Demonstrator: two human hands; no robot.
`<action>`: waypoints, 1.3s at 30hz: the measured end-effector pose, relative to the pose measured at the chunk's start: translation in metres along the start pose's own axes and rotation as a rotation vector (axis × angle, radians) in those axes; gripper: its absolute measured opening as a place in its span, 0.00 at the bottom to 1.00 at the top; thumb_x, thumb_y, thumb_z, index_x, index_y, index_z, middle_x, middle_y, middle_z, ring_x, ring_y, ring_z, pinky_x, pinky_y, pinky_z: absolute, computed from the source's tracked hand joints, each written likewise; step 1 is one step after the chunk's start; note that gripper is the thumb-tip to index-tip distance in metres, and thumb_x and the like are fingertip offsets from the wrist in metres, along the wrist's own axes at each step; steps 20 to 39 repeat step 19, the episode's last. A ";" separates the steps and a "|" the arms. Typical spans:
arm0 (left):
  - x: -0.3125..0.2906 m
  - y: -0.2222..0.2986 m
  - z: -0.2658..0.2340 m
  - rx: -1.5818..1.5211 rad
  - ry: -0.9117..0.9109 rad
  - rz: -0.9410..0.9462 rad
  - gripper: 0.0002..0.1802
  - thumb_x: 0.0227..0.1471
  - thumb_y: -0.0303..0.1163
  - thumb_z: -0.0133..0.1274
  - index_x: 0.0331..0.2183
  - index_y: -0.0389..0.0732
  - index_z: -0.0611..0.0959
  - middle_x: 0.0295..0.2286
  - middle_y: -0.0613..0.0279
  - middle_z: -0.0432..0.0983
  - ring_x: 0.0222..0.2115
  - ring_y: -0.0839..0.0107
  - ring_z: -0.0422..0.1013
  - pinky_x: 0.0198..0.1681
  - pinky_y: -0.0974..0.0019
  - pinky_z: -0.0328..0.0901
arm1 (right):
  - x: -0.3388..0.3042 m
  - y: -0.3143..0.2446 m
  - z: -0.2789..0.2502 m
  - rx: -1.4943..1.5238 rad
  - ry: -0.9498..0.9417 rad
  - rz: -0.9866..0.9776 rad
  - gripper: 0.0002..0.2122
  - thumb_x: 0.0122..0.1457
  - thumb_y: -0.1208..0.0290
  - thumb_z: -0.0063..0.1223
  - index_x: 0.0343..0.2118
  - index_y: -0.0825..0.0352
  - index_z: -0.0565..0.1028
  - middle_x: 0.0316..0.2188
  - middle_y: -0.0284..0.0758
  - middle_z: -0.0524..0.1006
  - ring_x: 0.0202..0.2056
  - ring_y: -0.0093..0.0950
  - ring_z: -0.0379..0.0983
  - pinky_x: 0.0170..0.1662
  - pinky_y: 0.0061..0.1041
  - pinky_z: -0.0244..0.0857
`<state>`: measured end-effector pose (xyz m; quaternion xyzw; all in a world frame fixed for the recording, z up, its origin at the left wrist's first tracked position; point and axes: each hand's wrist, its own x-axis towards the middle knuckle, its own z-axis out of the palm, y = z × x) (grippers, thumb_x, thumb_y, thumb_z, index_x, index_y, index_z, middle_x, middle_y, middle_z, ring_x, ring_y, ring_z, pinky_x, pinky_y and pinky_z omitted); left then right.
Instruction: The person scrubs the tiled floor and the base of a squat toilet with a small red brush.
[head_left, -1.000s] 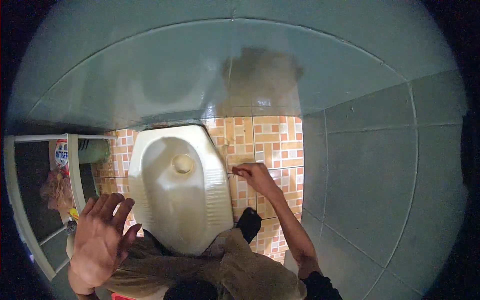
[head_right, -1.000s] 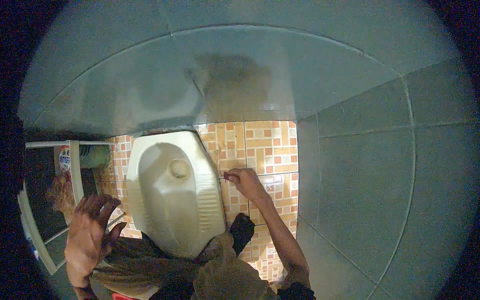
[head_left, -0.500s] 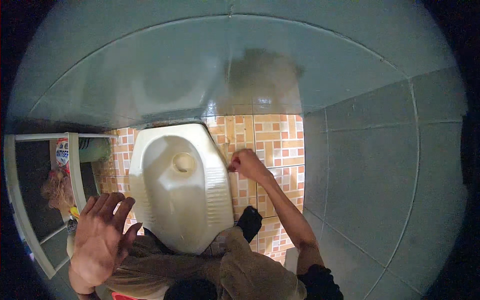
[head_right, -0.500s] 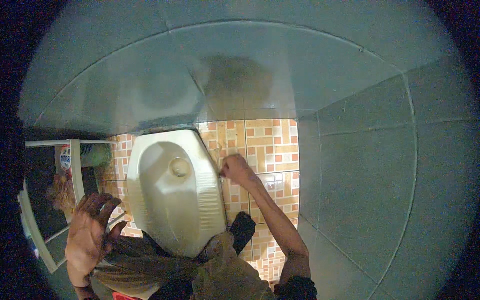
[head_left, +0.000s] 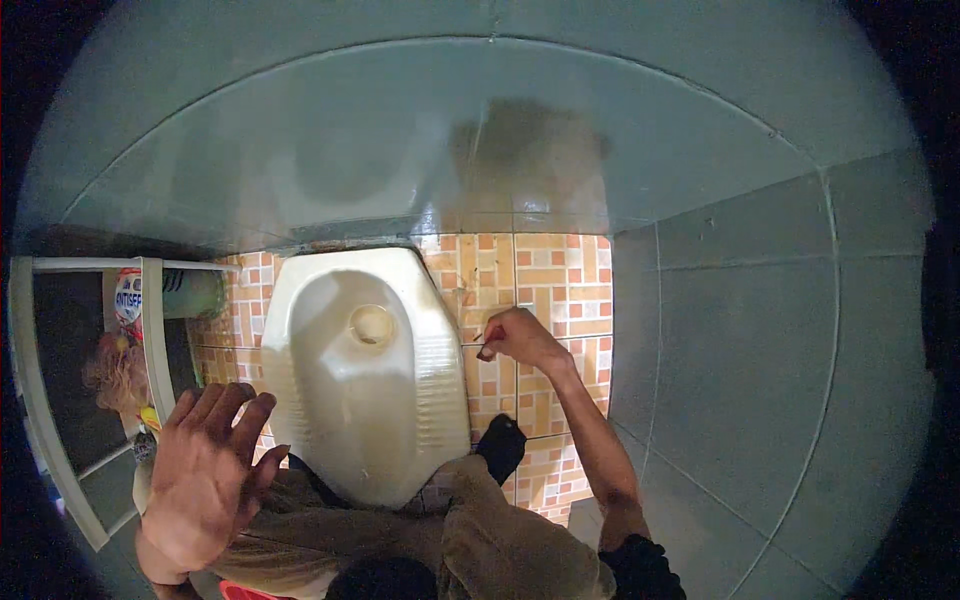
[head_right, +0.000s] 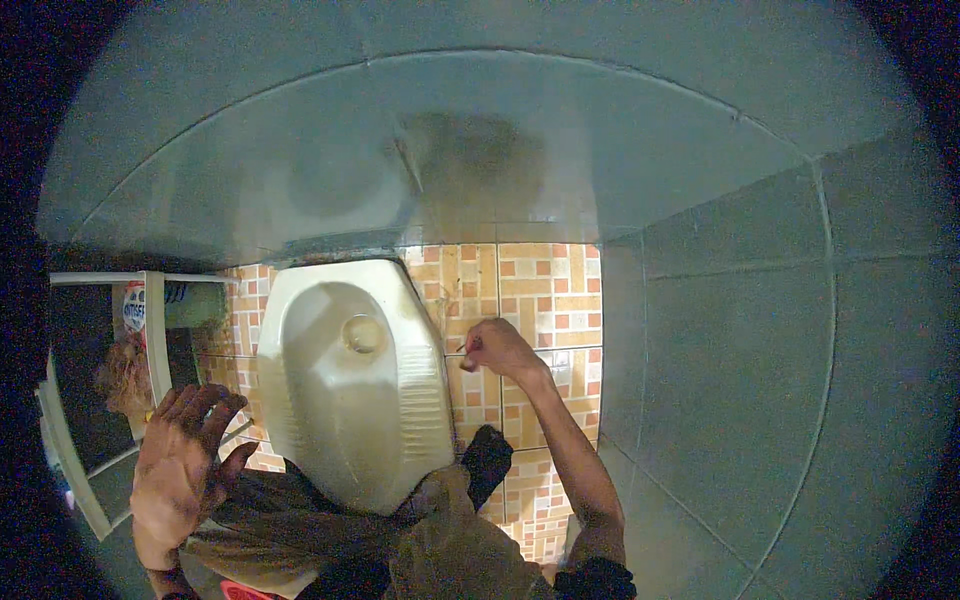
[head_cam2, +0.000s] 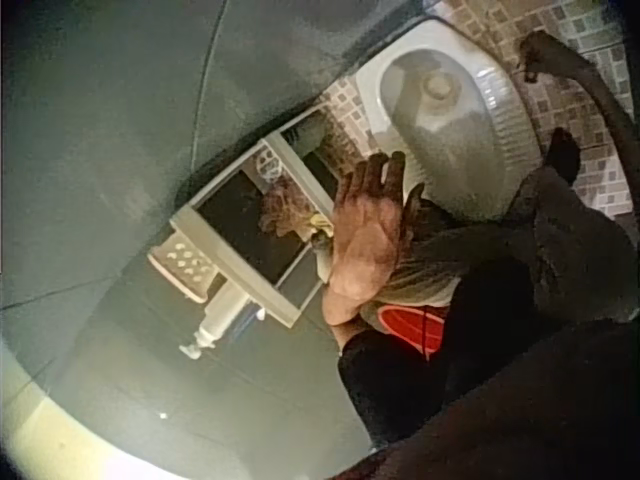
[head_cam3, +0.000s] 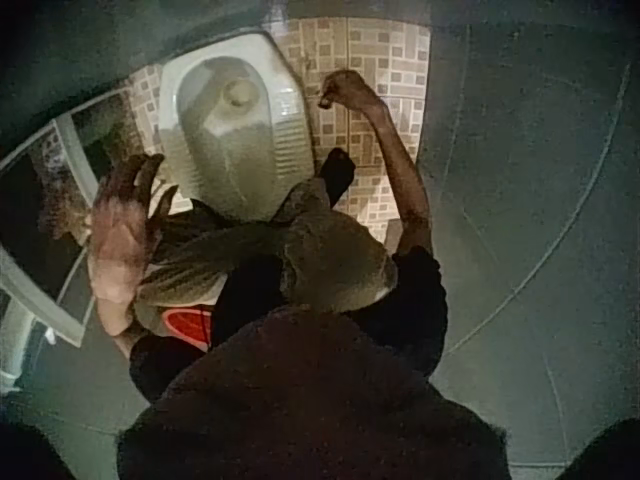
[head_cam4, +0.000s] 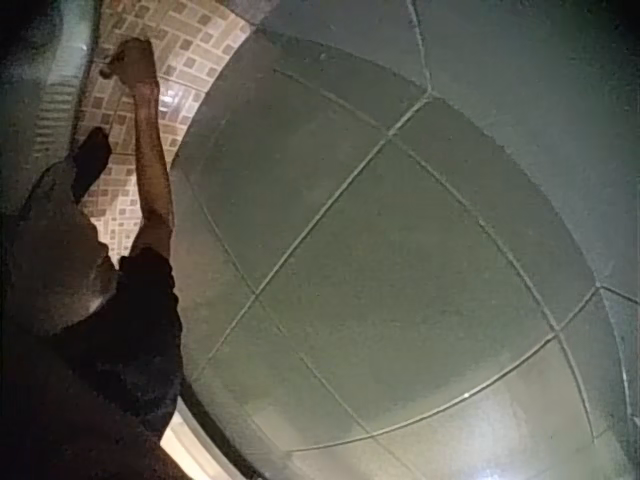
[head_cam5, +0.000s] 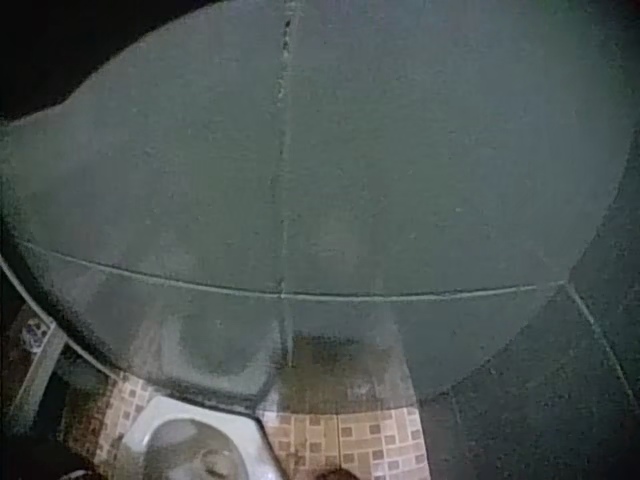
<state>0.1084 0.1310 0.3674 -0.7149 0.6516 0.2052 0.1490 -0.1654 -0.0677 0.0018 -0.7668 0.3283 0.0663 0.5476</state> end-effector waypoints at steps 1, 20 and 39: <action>0.000 0.000 0.000 -0.001 -0.002 -0.002 0.23 0.48 0.35 0.61 0.45 0.36 0.78 0.43 0.51 0.74 0.44 0.54 0.71 0.49 0.54 0.63 | 0.003 -0.005 0.003 0.059 0.055 -0.034 0.04 0.51 0.79 0.63 0.29 0.71 0.80 0.25 0.39 0.81 0.30 0.31 0.78 0.36 0.33 0.71; 0.001 0.000 -0.001 0.038 -0.042 -0.020 0.25 0.48 0.38 0.61 0.47 0.38 0.77 0.44 0.51 0.73 0.45 0.54 0.70 0.51 0.55 0.63 | 0.032 -0.020 0.005 -0.150 0.385 -0.089 0.08 0.54 0.68 0.61 0.25 0.67 0.82 0.27 0.42 0.82 0.35 0.35 0.80 0.51 0.36 0.67; 0.001 0.000 -0.001 0.038 -0.042 -0.020 0.25 0.48 0.38 0.61 0.47 0.38 0.77 0.44 0.51 0.73 0.45 0.54 0.70 0.51 0.55 0.63 | 0.032 -0.020 0.005 -0.150 0.385 -0.089 0.08 0.54 0.68 0.61 0.25 0.67 0.82 0.27 0.42 0.82 0.35 0.35 0.80 0.51 0.36 0.67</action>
